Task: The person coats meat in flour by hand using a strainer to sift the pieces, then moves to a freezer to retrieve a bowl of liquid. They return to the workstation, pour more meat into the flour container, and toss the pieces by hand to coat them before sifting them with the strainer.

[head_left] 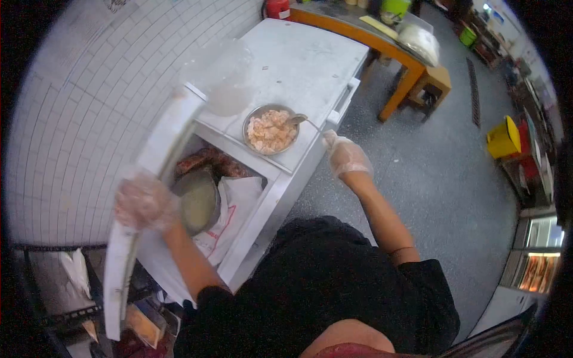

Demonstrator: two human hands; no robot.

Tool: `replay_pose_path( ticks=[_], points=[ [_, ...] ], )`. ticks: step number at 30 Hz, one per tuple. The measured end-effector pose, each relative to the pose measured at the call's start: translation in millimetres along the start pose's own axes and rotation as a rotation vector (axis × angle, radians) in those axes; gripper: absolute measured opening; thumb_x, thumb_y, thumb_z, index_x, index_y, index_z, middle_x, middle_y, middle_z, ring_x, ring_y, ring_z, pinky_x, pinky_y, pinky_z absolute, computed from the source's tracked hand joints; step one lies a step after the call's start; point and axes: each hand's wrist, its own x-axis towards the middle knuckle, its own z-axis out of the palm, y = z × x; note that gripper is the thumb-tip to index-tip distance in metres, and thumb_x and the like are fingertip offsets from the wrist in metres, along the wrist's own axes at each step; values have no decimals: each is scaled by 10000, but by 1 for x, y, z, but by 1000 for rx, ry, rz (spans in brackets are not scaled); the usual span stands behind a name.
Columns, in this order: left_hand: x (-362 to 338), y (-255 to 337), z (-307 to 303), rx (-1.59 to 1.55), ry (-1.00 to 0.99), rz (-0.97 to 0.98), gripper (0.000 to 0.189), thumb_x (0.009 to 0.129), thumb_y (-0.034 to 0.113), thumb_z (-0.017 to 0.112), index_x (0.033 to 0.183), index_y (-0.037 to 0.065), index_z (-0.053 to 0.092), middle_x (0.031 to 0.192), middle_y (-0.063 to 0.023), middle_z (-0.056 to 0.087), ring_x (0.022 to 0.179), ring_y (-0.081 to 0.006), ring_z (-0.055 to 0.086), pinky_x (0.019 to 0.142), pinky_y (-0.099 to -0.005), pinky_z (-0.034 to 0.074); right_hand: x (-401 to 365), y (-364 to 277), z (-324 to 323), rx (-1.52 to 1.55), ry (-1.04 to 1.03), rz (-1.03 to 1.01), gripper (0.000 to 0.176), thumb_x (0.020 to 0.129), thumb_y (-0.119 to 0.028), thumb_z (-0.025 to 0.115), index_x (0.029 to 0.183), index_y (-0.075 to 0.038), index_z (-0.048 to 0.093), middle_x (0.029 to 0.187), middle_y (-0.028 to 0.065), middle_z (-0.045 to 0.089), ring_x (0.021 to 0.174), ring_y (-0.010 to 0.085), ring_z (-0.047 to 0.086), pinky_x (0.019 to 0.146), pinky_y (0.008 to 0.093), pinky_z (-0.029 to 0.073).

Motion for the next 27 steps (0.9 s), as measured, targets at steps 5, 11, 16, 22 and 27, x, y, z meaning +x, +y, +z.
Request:
replay_pose_path(
  ticks=[5, 11, 16, 22, 27],
  points=[
    [-73, 45, -93, -421, -490, -320, 463, 878, 330, 565, 1243, 54, 494, 1234, -179, 511, 1174, -346, 453, 1024, -521, 282, 26, 8, -24, -97, -138, -178, 363, 987, -252, 314, 1192, -73, 553, 1168, 212, 589, 1083, 367, 575, 920, 456, 457],
    [-130, 74, -140, -461, -335, -227, 318, 842, 344, 570, 1097, 159, 606, 1202, -122, 489, 1153, -331, 466, 945, -525, 379, 59, 21, 15, -73, -119, -182, 362, 987, -265, 310, 1189, -89, 554, 1150, 200, 594, 1065, 353, 581, 905, 441, 463],
    [-166, 92, -151, -491, -376, -363, 288, 844, 330, 589, 1065, 145, 612, 1185, -139, 474, 1139, -326, 475, 922, -511, 415, 76, 17, 34, -237, -171, -323, 327, 968, -176, 345, 1200, -85, 557, 1086, 205, 620, 991, 334, 624, 855, 423, 496],
    [-158, 90, -46, -632, -734, -888, 314, 892, 261, 578, 1120, 48, 539, 1111, -136, 535, 1062, -257, 518, 881, -391, 453, 94, 9, 28, -236, -78, -487, 334, 935, -147, 399, 1216, -14, 520, 1068, 201, 629, 946, 309, 644, 818, 395, 517],
    [-96, 187, 36, -1927, -1815, -747, 306, 937, 320, 476, 1066, 62, 578, 897, -61, 617, 852, -160, 590, 714, -330, 507, 133, 78, 122, -344, 26, -643, 212, 894, -191, 455, 974, -44, 585, 908, 129, 625, 828, 261, 617, 719, 374, 517]
  ],
)
